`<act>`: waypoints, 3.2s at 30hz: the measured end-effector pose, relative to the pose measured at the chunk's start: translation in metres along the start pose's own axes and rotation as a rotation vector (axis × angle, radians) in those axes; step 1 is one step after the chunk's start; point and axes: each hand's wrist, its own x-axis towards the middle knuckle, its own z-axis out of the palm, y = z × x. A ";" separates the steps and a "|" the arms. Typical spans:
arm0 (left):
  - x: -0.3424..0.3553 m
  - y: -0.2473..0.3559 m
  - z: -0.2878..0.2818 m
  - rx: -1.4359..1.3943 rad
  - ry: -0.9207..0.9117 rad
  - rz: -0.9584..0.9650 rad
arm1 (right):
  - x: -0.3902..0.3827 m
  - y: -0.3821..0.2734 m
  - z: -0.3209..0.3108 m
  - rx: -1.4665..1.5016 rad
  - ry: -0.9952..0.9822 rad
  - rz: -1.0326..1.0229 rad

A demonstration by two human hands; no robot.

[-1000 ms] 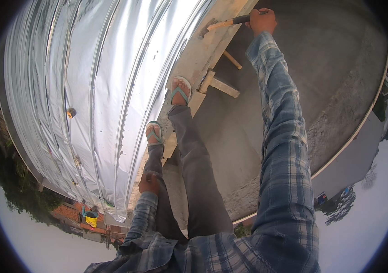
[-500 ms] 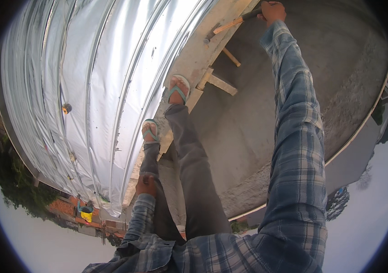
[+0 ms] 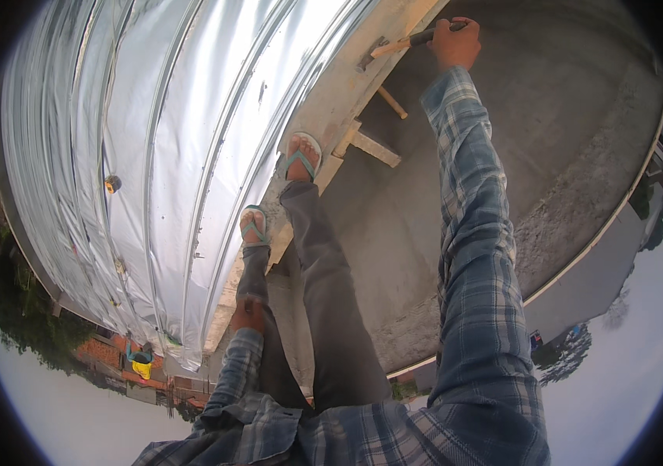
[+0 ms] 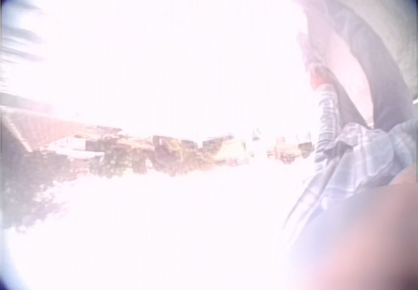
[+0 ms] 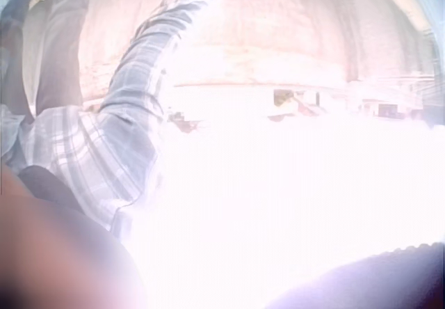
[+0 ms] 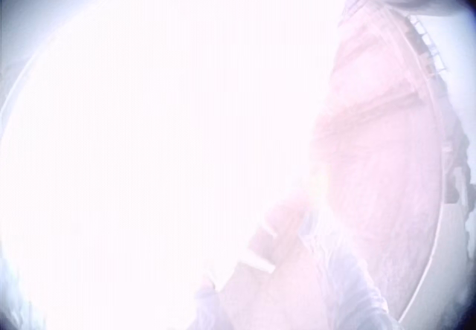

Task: The person secures a reflective roofing sheet to a metal frame using a hammer and nails. They walk along the roof, position the sheet, and repeatedly hammer nails into wooden supports to fasten the material.

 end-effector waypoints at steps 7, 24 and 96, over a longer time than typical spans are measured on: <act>-0.001 -0.021 -0.002 -0.008 0.036 0.055 | -0.095 0.029 0.017 -0.077 0.170 -0.037; -0.002 -0.025 -0.010 -0.113 0.120 0.105 | -0.094 0.030 0.014 -0.639 -0.246 -0.200; 0.364 0.235 0.116 0.063 0.040 0.807 | -0.764 0.260 -0.156 0.065 -0.702 1.001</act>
